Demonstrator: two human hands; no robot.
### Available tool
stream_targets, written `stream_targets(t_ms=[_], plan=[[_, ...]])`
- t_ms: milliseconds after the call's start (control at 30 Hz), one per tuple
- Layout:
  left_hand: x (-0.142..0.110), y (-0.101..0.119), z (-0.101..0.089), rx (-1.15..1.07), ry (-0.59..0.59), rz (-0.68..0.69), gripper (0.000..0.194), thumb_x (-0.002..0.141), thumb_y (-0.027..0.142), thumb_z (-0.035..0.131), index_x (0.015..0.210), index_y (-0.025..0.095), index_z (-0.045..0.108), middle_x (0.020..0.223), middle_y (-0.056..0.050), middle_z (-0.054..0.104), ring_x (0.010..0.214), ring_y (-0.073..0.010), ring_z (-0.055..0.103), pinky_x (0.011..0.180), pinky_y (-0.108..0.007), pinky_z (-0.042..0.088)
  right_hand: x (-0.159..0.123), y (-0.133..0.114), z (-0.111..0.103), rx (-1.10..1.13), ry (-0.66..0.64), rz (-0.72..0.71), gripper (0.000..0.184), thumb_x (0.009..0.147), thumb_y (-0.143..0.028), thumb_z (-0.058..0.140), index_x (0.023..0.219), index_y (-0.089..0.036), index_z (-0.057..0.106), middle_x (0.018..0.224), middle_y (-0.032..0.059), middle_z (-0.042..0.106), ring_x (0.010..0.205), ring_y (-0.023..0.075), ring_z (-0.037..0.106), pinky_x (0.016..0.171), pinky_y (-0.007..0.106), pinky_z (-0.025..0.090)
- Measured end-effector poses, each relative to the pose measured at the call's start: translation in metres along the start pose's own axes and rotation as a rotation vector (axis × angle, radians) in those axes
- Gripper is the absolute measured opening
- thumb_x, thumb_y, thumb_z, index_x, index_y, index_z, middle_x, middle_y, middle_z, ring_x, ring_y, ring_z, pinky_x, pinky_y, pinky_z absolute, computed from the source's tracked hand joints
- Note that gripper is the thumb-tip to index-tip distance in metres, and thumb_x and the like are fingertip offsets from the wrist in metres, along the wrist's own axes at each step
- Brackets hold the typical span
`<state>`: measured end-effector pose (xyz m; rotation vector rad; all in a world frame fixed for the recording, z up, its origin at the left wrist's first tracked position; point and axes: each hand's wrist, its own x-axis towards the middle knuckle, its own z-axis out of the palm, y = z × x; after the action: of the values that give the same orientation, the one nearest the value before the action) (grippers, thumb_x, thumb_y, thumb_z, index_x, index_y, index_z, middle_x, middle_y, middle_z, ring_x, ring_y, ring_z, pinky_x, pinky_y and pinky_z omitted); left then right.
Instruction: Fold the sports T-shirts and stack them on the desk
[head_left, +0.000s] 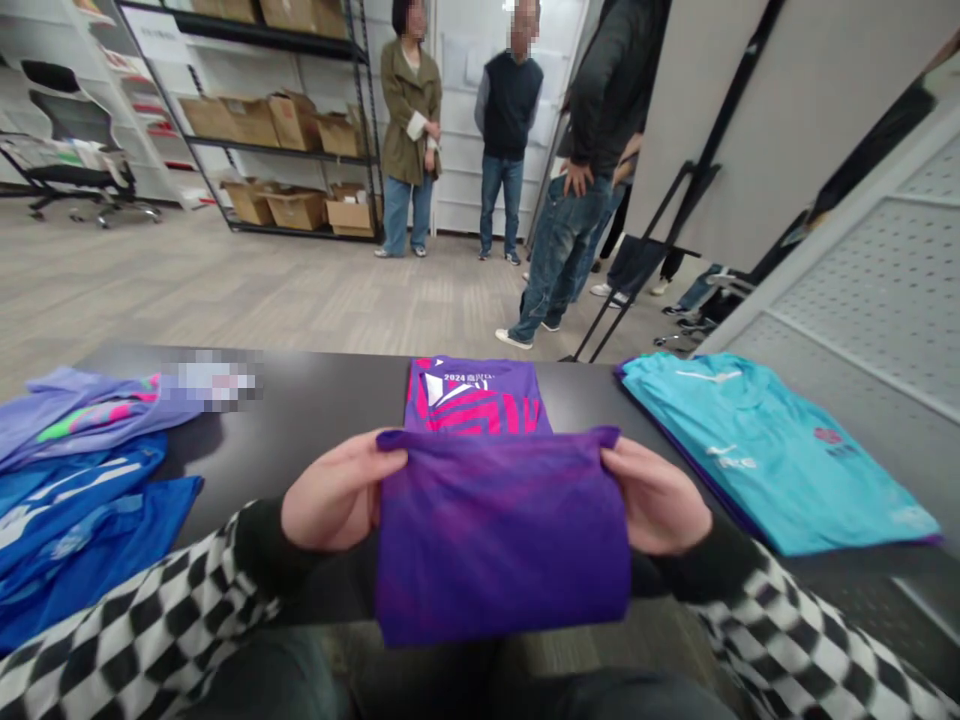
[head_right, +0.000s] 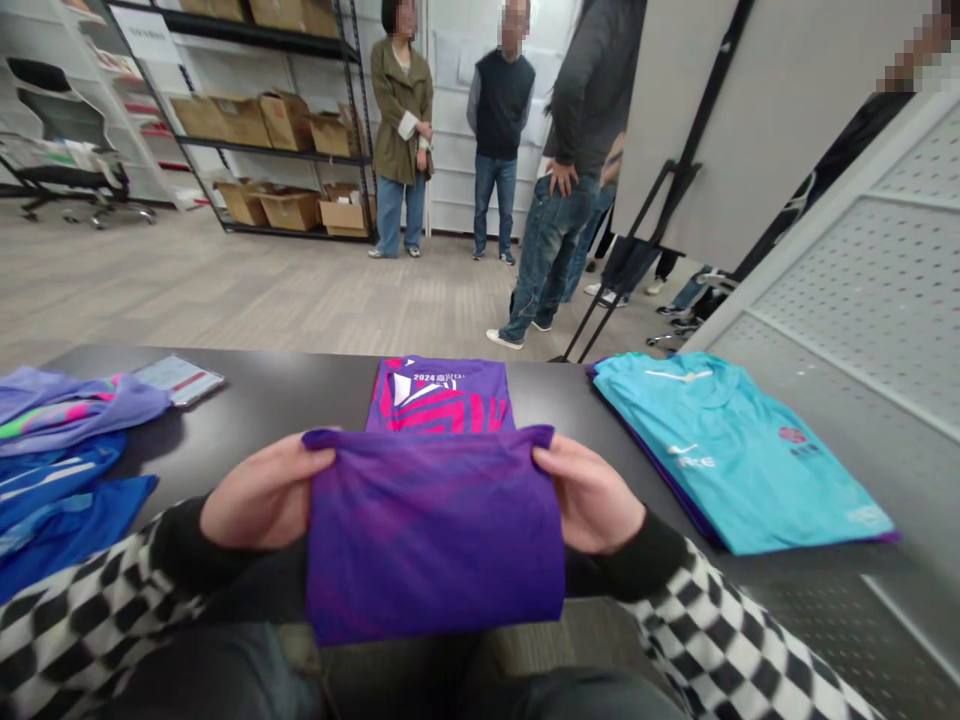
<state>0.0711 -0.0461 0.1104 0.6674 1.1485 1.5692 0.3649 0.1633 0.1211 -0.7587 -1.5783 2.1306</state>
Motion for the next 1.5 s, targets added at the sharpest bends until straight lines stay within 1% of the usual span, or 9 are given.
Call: stream_targets(t_ms=[167,300,600,867,1067,1233,1333,1400,1500], plan=[[0.124,0.022,-0.014,-0.255,0.002,-0.065,0.030,0.095,0.015,0.066,0.122,0.010,0.079,0.101,-0.014,0.085,0.086,-0.0273,0.084,0.084,-0.041,0.071,0.119,-0.018,-0.014,0.122,0.040,-0.006,0.029,0.099,-0.032,0.060,0.122,-0.022,0.076,0.113,0.0107,0.086,0.118,0.0313,0.080,0.110,0.049,0.062],[0.182,0.015,-0.042,-0.255,0.076,-0.269,0.030,0.096,0.008,0.056,0.115,0.005,0.079,0.084,-0.014,0.083,0.070,-0.0244,0.082,0.074,-0.036,0.071,0.183,-0.009,-0.035,0.143,0.054,0.181,0.024,0.104,-0.025,0.055,0.115,-0.018,0.075,0.097,0.0111,0.086,0.103,0.0280,0.084,0.105,0.044,0.065],[0.197,0.000,-0.058,-0.219,-0.001,-0.118,0.031,0.084,-0.007,0.062,0.107,0.005,0.078,0.092,-0.016,0.084,0.081,-0.0254,0.085,0.084,-0.039,0.073,0.204,0.003,-0.049,0.104,0.101,0.162,0.015,0.102,-0.011,0.061,0.108,-0.017,0.074,0.085,0.0067,0.084,0.084,0.0226,0.082,0.098,0.038,0.066],[0.206,0.008,-0.046,-0.191,0.163,-0.142,0.036,0.083,-0.012,0.052,0.107,0.005,0.072,0.091,-0.015,0.082,0.080,-0.0215,0.083,0.091,-0.039,0.071,0.222,-0.001,-0.046,0.074,0.171,0.155,0.013,0.098,-0.011,0.063,0.106,-0.017,0.072,0.076,0.0067,0.081,0.085,0.0255,0.082,0.097,0.042,0.068],[0.213,0.015,-0.048,-0.133,0.340,0.077,0.039,0.084,-0.006,0.069,0.118,0.012,0.066,0.113,-0.016,0.081,0.106,-0.0226,0.082,0.106,-0.039,0.065,0.221,0.006,-0.050,-0.073,0.456,-0.079,0.042,0.088,-0.008,0.070,0.127,-0.022,0.068,0.107,0.0095,0.084,0.106,0.0260,0.082,0.108,0.046,0.065],[0.163,0.021,-0.045,0.422,0.407,0.474,0.046,0.088,0.001,0.070,0.132,0.016,0.072,0.143,-0.016,0.075,0.146,-0.0276,0.064,0.134,-0.047,0.041,0.166,-0.002,-0.053,-0.847,0.537,-0.542,0.053,0.094,-0.021,0.073,0.147,-0.019,0.070,0.155,0.0182,0.069,0.150,0.0357,0.060,0.136,0.057,0.038],[0.082,0.001,-0.035,0.872,0.145,0.572,0.051,0.096,0.019,0.074,0.147,0.022,0.072,0.152,-0.014,0.073,0.149,-0.0327,0.061,0.137,-0.053,0.034,0.097,0.005,-0.036,-1.110,0.219,-0.680,0.050,0.106,-0.030,0.068,0.155,-0.025,0.069,0.162,0.0133,0.065,0.159,0.0349,0.052,0.139,0.057,0.033],[0.026,-0.022,-0.030,1.168,-0.116,0.540,0.058,0.100,0.029,0.071,0.158,0.029,0.067,0.166,-0.009,0.063,0.157,-0.0330,0.055,0.141,-0.054,0.027,0.049,0.019,-0.023,-1.220,-0.067,-0.611,0.059,0.108,-0.037,0.069,0.167,-0.032,0.059,0.170,0.0090,0.058,0.163,0.0337,0.048,0.140,0.057,0.031],[-0.038,-0.055,-0.030,1.545,-0.269,0.484,0.075,0.099,0.039,0.072,0.171,0.031,0.051,0.180,-0.006,0.046,0.166,-0.0324,0.044,0.143,-0.055,0.019,-0.011,0.045,-0.013,-1.400,-0.270,-0.489,0.082,0.108,-0.051,0.072,0.179,-0.033,0.036,0.181,0.0106,0.040,0.167,0.0362,0.039,0.141,0.063,0.026]])
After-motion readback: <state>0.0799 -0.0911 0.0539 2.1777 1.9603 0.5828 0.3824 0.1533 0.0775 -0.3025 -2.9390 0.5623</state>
